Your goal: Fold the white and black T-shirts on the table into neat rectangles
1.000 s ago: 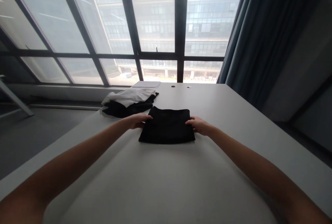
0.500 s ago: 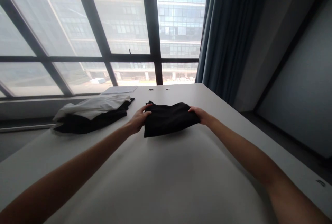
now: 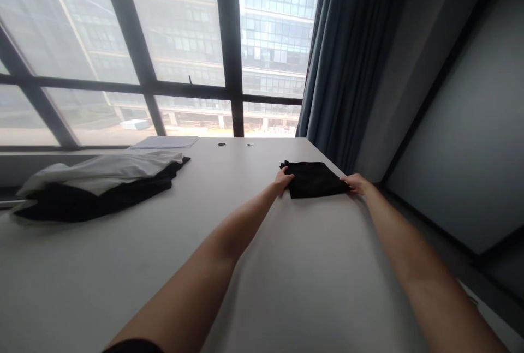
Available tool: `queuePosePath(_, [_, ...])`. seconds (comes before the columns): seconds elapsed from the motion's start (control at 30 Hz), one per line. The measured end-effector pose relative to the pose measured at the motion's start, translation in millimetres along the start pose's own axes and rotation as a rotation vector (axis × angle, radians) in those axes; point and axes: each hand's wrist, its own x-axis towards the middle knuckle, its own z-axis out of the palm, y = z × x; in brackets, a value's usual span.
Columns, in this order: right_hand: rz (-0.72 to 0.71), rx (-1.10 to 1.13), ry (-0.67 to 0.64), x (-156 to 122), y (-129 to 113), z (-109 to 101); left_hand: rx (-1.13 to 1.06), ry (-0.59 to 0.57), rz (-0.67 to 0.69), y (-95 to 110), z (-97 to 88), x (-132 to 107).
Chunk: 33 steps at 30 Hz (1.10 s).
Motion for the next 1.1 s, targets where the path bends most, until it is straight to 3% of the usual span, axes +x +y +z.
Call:
queuePosePath(0.13, [-0.024,-0.035,0.075,15.8,30.0,7.2,-0.013,0.016,-0.084,-13.6,0.7,14.6])
queuePosePath(0.3, [-0.117,-0.037,0.128,38.6,29.2,8.9,-0.015,-0.019,-0.103,-8.1,-2.8,24.3])
queuePosePath(0.43, [-0.192,-0.08,0.255,49.4,31.7,-6.4,-0.01,-0.034,-0.038,-8.2,22.3,29.1])
queuePosePath(0.6, [-0.279,-0.223,0.379,46.2,51.3,-31.7,0.082,0.014,0.035,-16.6,58.1,33.3])
queuePosePath(0.7, [-0.341,-0.316,0.422,40.1,59.8,-35.3,0.186,0.072,0.135,-16.4,58.1,31.1])
queuePosePath(0.8, [-0.444,-0.401,0.433,30.8,59.2,-23.2,0.299,0.099,0.298,-11.8,47.5,19.0])
queuePosePath(0.87, [-0.545,-0.444,0.39,21.5,55.1,-6.7,0.358,0.034,0.435,-10.6,41.3,5.6])
queuePosePath(1.0, [-0.729,-0.636,0.269,-1.2,47.0,34.0,0.776,-0.386,0.778,-21.1,36.7,-20.0])
queuePosePath(1.03, [-0.751,-0.7,0.239,-6.2,46.3,43.2,0.894,-0.458,0.816,-25.5,36.5,-23.8])
queuePosePath(1.1, [-0.764,-0.796,0.176,-14.6,46.7,57.8,1.011,-0.486,0.806,-33.3,36.3,-28.1])
